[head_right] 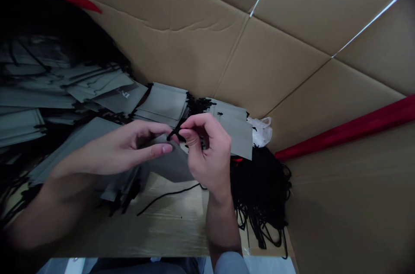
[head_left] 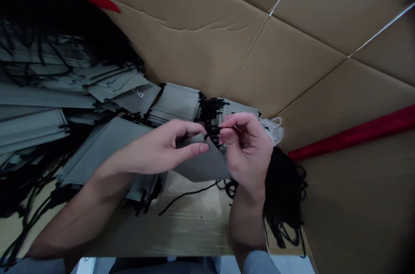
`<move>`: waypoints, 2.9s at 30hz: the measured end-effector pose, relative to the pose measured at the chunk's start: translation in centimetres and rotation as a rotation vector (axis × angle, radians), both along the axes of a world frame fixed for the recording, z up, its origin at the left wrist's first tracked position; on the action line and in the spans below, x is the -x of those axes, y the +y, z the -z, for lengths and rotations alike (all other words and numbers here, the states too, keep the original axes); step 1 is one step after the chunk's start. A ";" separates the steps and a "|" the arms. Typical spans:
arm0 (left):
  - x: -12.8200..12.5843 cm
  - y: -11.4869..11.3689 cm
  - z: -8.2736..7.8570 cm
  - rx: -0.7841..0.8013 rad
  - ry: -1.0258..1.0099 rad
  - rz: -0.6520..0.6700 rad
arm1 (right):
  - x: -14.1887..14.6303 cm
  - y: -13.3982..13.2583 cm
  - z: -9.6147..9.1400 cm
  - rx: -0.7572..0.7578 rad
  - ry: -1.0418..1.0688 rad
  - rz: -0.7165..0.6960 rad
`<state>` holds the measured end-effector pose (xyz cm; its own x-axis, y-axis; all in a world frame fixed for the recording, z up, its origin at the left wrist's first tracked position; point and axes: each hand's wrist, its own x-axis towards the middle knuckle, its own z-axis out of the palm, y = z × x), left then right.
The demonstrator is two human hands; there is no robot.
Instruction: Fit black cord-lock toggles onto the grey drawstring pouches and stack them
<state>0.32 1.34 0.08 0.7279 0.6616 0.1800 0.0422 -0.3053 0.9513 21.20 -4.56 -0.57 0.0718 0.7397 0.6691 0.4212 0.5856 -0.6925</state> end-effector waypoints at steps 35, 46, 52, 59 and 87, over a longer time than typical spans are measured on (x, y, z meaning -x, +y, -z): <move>-3.1 0.2 1.6 -0.082 -0.170 -0.477 | 1.2 -0.1 -0.1 -0.009 -0.193 -0.195; -3.2 0.0 2.7 -0.322 -0.201 -0.641 | 2.4 -0.2 0.6 0.005 -0.121 -0.172; -3.2 0.2 2.7 -0.460 -0.192 -0.727 | 2.6 -0.5 0.7 0.007 -0.119 -0.187; -2.7 0.5 2.3 -0.444 -0.194 -0.711 | 0.3 0.6 0.0 0.042 -0.185 -0.146; -2.0 0.1 1.6 -0.483 -0.122 -0.543 | 1.0 -0.2 -0.3 -0.176 -0.881 0.066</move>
